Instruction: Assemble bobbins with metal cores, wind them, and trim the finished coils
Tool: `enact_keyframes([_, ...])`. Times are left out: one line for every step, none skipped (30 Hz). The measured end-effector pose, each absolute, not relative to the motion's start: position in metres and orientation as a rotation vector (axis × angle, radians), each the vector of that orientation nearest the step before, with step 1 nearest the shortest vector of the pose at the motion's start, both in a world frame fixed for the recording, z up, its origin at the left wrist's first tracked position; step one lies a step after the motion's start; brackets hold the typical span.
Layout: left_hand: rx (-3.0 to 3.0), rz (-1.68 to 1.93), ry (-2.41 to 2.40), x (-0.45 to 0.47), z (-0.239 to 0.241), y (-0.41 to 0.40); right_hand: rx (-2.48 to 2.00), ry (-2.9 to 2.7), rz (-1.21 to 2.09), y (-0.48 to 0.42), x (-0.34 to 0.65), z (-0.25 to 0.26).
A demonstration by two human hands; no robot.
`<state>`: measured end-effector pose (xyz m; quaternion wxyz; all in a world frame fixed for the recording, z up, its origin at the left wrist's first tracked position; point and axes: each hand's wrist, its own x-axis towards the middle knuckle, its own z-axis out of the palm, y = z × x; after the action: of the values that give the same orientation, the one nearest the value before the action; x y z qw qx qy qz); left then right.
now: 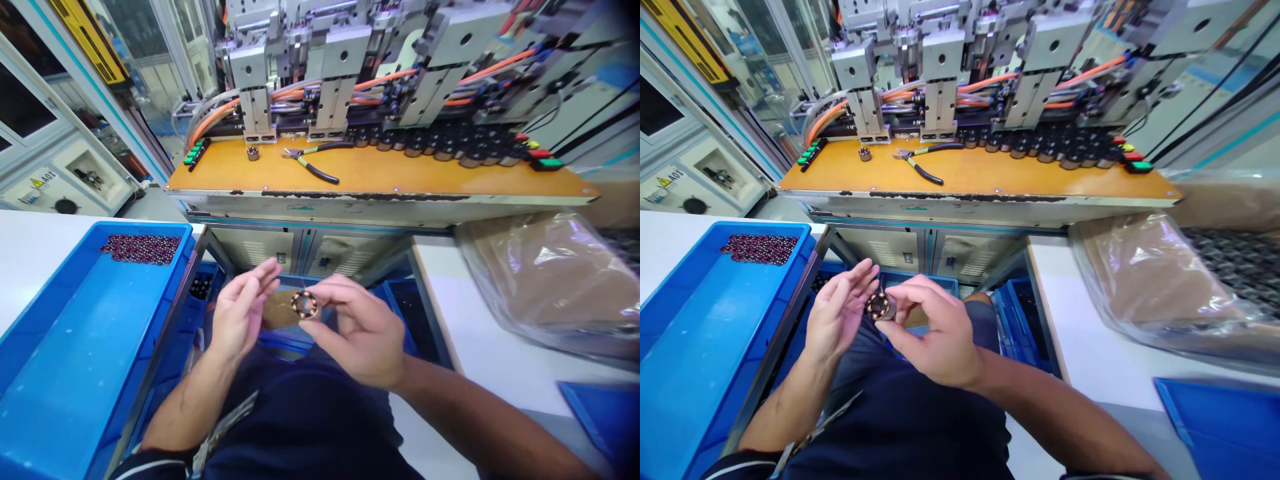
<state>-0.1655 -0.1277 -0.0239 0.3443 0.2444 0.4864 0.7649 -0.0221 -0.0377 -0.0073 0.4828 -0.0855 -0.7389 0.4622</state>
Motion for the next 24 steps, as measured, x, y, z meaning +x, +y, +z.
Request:
enact_keyframes([0.652,2.009,1.426,-0.167,-0.025,-0.129,-0.212,-1.857,0.852,-0.034,-0.022,-0.008])
enact_keyframes([0.747,2.012,1.588,-0.167,-0.025,-0.132,-0.224,-1.901,0.622,-0.031,-0.021,-0.008])
enact_keyframes([0.918,1.989,1.718,-0.166,-0.025,-0.136,-0.233,-1.93,0.446,-0.027,-0.021,-0.01])
enact_keyframes([1.136,1.938,1.795,-0.164,-0.023,-0.14,-0.232,-1.953,0.324,-0.024,-0.02,-0.012])
enact_keyframes([1.352,1.871,1.818,-0.161,-0.02,-0.145,-0.215,-1.964,0.244,-0.022,-0.019,-0.014])
enact_keyframes([1.529,1.808,1.804,-0.157,-0.017,-0.148,-0.179,-1.968,0.194,-0.02,-0.019,-0.017])
enact_keyframes([1.644,1.763,1.78,-0.153,-0.013,-0.151,-0.131,-1.971,0.167,-0.018,-0.019,-0.02])
enact_keyframes([1.702,1.74,1.769,-0.15,-0.009,-0.152,-0.074,-1.977,0.149,-0.018,-0.018,-0.022])
enact_keyframes([1.718,1.729,1.771,-0.147,-0.005,-0.151,-0.019,-1.989,0.134,-0.017,-0.018,-0.024])
enact_keyframes([1.718,1.726,1.769,-0.146,-0.002,-0.15,0.027,-2.003,0.121,-0.017,-0.017,-0.025])
enact_keyframes([1.71,1.719,1.759,-0.146,0.0,-0.148,0.062,-2.013,0.112,-0.018,-0.017,-0.025])
enact_keyframes([1.703,1.707,1.74,-0.147,0.001,-0.146,0.082,-2.019,0.113,-0.02,-0.016,-0.025])
enact_keyframes([1.7,1.691,1.72,-0.148,0.002,-0.144,0.077,-2.02,0.136,-0.022,-0.015,-0.023])
enact_keyframes([1.704,1.675,1.706,-0.15,0.003,-0.143,0.054,-2.023,0.191,-0.024,-0.015,-0.021])
enact_keyframes([1.715,1.664,1.697,-0.152,0.002,-0.143,0.021,-2.028,0.283,-0.027,-0.014,-0.018])
enact_keyframes([1.739,1.658,1.692,-0.154,0.002,-0.143,-0.015,-2.031,0.402,-0.03,-0.014,-0.014])
enact_keyframes([1.769,1.659,1.694,-0.155,0.002,-0.144,-0.044,-2.028,0.531,-0.032,-0.013,-0.01])
enact_keyframes([1.8,1.663,1.698,-0.156,0.001,-0.145,-0.059,-2.015,0.652,-0.035,-0.013,-0.006])
enact_keyframes([1.827,1.663,1.697,-0.157,0.001,-0.146,-0.061,-1.995,0.754,-0.037,-0.013,-0.003])
enact_keyframes([1.838,1.662,1.688,-0.157,0.0,-0.146,-0.057,-1.968,0.83,-0.038,-0.013,0.0])
enact_keyframes([1.822,1.661,1.674,-0.157,0.0,-0.147,-0.061,-1.936,0.887,-0.039,-0.014,0.002])
enact_keyframes([1.771,1.657,1.655,-0.157,0.0,-0.148,-0.073,-1.907,0.936,-0.04,-0.014,0.003])
enact_keyframes([1.694,1.66,1.626,-0.156,0.0,-0.148,-0.092,-1.882,0.98,-0.04,-0.015,0.003])
enact_keyframes([1.603,1.664,1.588,-0.156,0.0,-0.149,-0.119,-1.863,1.022,-0.041,-0.016,0.003])
